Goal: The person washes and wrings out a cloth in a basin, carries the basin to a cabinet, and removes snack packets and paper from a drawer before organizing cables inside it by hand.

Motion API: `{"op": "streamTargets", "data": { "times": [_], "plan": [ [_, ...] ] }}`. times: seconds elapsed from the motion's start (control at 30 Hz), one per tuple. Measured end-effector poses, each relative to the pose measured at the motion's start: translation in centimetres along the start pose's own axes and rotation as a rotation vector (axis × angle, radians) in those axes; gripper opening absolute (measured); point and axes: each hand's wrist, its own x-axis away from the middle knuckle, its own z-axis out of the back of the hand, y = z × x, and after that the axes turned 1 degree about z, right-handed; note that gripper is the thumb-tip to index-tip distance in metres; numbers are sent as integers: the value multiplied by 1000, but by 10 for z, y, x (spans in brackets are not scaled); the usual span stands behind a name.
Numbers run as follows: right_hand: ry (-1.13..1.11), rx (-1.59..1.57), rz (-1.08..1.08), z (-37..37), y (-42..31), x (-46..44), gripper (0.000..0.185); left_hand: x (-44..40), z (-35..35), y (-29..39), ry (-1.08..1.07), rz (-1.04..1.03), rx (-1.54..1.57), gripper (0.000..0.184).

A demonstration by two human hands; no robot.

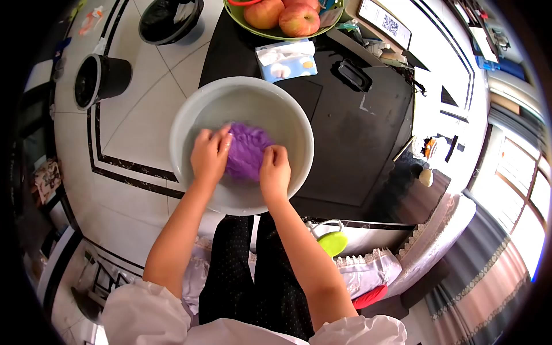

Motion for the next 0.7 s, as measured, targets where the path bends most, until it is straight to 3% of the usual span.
{"op": "streamTargets", "data": {
  "times": [0.07, 0.1, 0.17, 0.27, 0.4, 0.5, 0.6, 0.7],
  "plan": [
    [63, 113, 172, -2, 6, -2, 27, -1, -8, -7, 123, -35, -180, 39],
    [33, 323, 247, -7, 8, -2, 36, 1, -17, -6, 54, -151, -200, 54],
    [-32, 582, 278, -25, 7, -5, 55, 4, -28, -10, -54, -207, -307, 61],
    [70, 809, 497, -41, 21, -16, 55, -2, -41, -16, -99, -162, -363, 67],
    [1, 959, 446, -48, 38, -30, 62, -13, -50, -18, -45, -148, -393, 75],
    [-74, 927, 383, -46, 33, -33, 65, -14, -47, -14, -2, -151, -329, 70],
    [-84, 1058, 371, -39, 17, -27, 62, -19, -35, -11, -7, -178, -276, 47],
    [-100, 954, 272, -34, -4, -14, 59, -14, -21, -3, 40, -146, -98, 25]
  ]
}}
